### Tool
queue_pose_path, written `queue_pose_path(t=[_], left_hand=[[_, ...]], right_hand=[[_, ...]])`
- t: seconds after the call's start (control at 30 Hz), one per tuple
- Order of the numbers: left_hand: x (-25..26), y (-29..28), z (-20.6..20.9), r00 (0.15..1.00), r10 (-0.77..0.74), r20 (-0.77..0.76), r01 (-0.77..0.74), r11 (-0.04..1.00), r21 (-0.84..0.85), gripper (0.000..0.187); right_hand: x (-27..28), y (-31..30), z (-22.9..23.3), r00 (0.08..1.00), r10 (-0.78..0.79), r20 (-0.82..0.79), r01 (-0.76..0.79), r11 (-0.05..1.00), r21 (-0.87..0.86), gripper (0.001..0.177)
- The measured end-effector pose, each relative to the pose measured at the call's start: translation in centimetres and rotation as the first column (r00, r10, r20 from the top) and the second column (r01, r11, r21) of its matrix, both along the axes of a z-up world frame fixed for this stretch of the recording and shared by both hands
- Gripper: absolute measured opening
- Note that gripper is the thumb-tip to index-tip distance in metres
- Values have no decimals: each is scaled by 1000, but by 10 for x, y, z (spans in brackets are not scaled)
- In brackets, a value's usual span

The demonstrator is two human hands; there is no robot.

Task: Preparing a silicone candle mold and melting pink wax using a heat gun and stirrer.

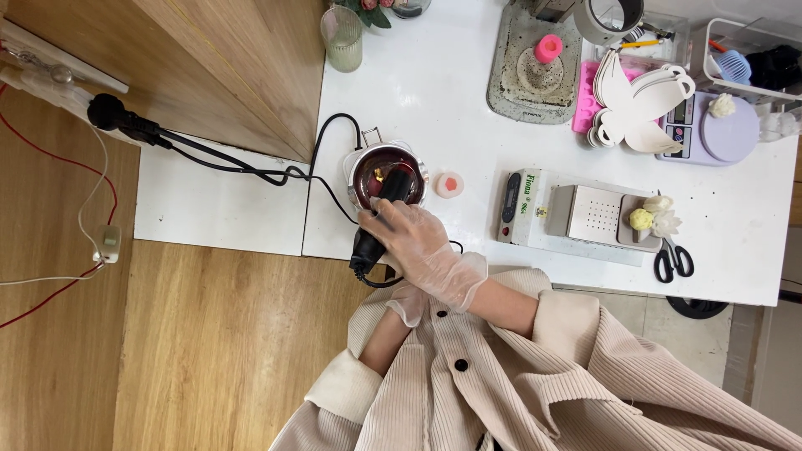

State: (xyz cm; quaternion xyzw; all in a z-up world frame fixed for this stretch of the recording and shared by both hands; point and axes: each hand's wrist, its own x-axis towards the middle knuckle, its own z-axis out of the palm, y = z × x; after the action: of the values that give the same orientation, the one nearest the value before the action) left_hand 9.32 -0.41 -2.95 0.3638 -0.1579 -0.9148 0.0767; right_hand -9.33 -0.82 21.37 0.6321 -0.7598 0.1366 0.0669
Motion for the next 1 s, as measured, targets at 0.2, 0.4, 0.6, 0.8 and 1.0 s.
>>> queue_pose_path(t=[0.2,0.4,0.6,0.8,1.0], left_hand=[[-4,-3,-2,999,-25,46,28,997,-75,28],[-27,-2,0,994,-44,95,58,987,-148,26],[-91,12,-1,988,-59,145,89,973,-214,25],[-99,12,-4,978,-74,195,126,954,-273,24],[-103,18,-2,968,-70,240,147,936,-320,22]], right_hand=[[0,0,3,1000,9,-8,-10,1000,-24,50],[1,0,1,1000,-10,28,10,1000,-16,50],[-2,2,-4,999,-14,53,14,1000,-2,52],[-1,0,7,985,13,172,-27,997,79,71],[-7,-1,12,984,10,175,-20,998,59,69]])
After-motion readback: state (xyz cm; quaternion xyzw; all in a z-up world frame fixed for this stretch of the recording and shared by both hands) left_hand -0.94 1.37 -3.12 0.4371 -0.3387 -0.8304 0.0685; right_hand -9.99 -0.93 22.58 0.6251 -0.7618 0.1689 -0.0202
